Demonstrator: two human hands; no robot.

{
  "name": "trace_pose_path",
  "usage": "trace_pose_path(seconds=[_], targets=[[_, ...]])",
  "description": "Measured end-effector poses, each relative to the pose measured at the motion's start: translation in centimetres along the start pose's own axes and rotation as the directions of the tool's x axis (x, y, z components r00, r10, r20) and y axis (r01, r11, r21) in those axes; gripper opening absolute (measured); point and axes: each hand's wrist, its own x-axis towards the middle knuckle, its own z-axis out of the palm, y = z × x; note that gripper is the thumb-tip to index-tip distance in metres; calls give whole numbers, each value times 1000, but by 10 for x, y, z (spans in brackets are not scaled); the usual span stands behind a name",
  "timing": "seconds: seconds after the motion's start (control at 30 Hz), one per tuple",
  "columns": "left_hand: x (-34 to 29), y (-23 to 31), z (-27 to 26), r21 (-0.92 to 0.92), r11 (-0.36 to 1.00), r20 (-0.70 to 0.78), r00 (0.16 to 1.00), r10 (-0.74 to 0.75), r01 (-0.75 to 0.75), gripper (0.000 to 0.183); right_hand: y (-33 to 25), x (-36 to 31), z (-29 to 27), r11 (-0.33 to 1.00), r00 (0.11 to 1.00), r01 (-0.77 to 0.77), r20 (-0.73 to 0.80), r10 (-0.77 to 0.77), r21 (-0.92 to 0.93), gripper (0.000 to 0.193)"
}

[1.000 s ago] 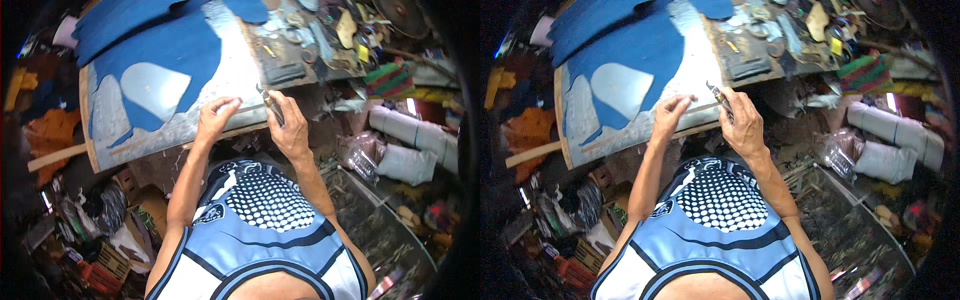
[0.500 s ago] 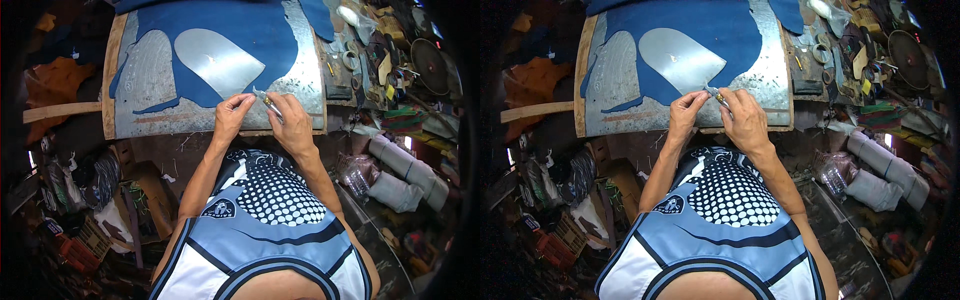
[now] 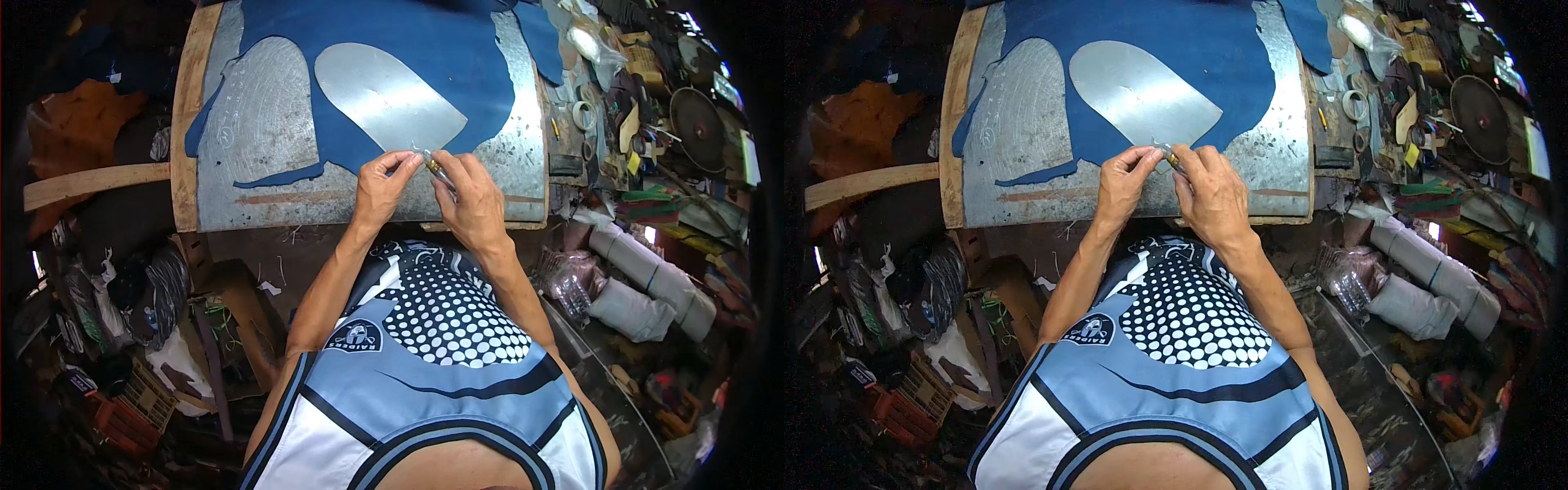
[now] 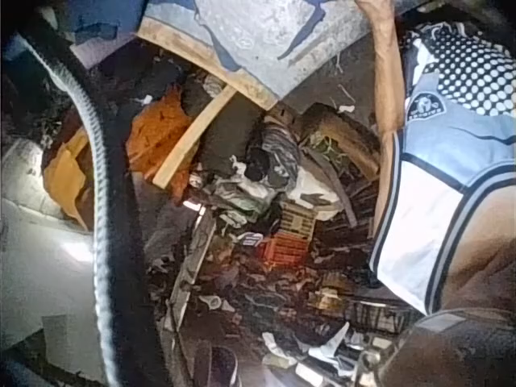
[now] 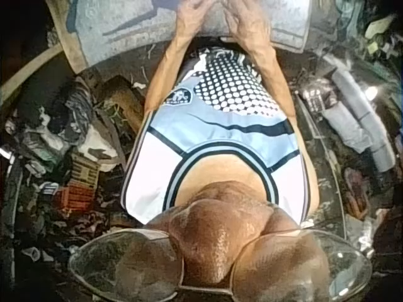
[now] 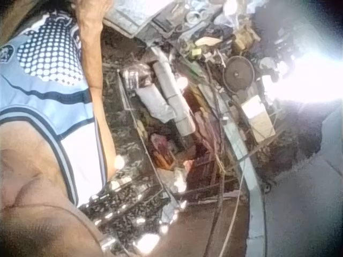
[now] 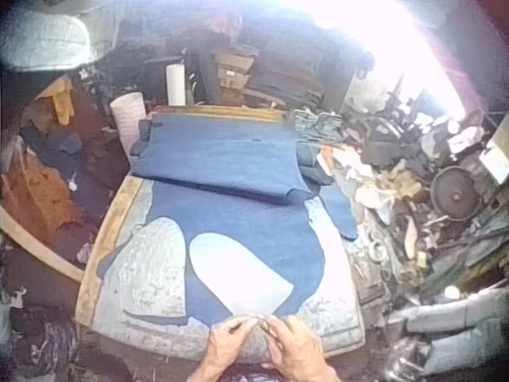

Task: Cutting shapes out of a blue piece of leather using a stencil and a sharp blade.

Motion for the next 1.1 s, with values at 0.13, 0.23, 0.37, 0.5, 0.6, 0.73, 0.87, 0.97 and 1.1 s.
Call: trace_pose_path(seconds=[0.13, 0.23, 0.37, 0.5, 0.6, 0.73, 0.87, 0.97, 1.1], targets=[[3, -5, -5, 45, 998, -41, 998, 54, -52, 24, 9, 11, 6, 998, 999, -22, 47, 19, 63, 38], [6, -5, -18, 400, 885, -60, 957, 283, -237, 26, 45, 25, 21, 990, 999, -51, 21, 49, 130, 37], [-6, -17, -39, 850, 488, -27, 910, 414, -197, 37, 94, 55, 29, 993, 993, -114, 31, 114, -14, 42], [-16, -40, -56, 957, 287, -134, 926, 353, 29, 59, 129, 72, 42, 988, 992, -75, 93, 88, -135, 56], [-25, -45, -55, 956, 265, -211, 928, 307, 130, 71, 123, 77, 43, 984, 972, -67, 211, 102, -165, 66], [-24, -41, -32, 963, 216, -225, 928, 297, 164, 77, 121, 78, 41, 984, 967, -81, 229, 116, -157, 65], [-23, -47, -12, 975, 213, -120, 964, 238, 69, 79, 122, 78, 40, 990, 959, -95, 258, 120, -107, 63], [-22, -51, 1, 975, 218, -87, 974, 207, 41, 78, 123, 81, 35, 989, 959, -140, 241, 149, -53, 57], [-18, -47, 4, 969, 244, -25, 983, 184, -21, 76, 160, 70, 43, 950, 954, -194, 272, 125, 245, 34]])
